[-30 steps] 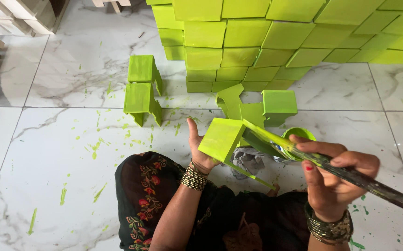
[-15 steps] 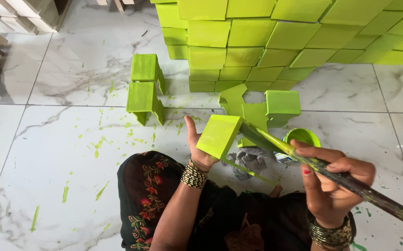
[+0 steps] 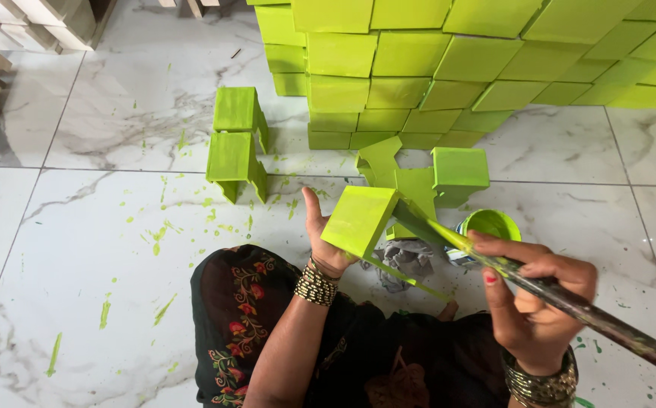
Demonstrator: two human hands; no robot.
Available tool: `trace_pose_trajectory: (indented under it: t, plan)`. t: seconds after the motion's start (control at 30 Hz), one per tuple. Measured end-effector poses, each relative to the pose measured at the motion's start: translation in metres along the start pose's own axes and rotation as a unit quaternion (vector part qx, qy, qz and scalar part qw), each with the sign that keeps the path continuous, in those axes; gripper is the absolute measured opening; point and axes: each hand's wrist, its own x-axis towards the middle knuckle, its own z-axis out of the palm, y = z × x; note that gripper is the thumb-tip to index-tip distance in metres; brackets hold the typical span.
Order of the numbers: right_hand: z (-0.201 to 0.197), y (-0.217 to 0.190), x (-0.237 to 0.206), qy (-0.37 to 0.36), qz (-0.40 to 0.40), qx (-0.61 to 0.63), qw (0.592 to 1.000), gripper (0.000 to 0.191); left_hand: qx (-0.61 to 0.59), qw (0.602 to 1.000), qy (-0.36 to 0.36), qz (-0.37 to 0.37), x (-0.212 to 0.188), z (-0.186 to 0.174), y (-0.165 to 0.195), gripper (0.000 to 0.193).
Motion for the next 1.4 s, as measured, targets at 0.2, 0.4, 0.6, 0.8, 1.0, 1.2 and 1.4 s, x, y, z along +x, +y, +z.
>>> trace_pose_trajectory:
  t: [0.2, 0.4, 0.6, 0.8, 1.0, 1.2, 1.4]
  plan:
    - [0.000, 0.000, -0.003, 0.024, -0.006, 0.014, 1.000, 0.041, -0.006, 1.000, 0.018, 0.005, 0.000, -0.001, -0.001, 0.117]
    - [-0.006, 0.015, 0.000, 0.075, -0.013, 0.035, 0.996, 0.036, -0.001, 1.000, -0.003, 0.003, -0.002, -0.001, 0.001, 0.116]
    - [-0.007, 0.014, -0.011, 0.046, 0.006, 0.007, 0.999, 0.039, -0.011, 1.000, 0.002, 0.019, -0.001, -0.002, 0.001, 0.117]
    - [-0.012, 0.006, -0.017, 0.038, 0.025, -0.022, 0.999, 0.039, 0.032, 0.999, 0.032, 0.021, -0.003, -0.001, 0.004, 0.118]
    - [-0.017, 0.005, -0.022, 0.071, 0.006, -0.038, 0.997, 0.039, 0.008, 0.999, 0.014, 0.036, -0.002, -0.001, 0.004, 0.117]
    - [-0.030, 0.019, -0.034, 0.103, 0.032, -0.027, 0.994, 0.037, 0.012, 0.999, 0.004, 0.048, -0.003, 0.000, 0.009, 0.116]
    - [-0.049, 0.020, -0.035, 0.141, 0.032, -0.005, 0.989, 0.036, 0.121, 0.990, -0.053, 0.041, 0.000, 0.005, 0.012, 0.111]
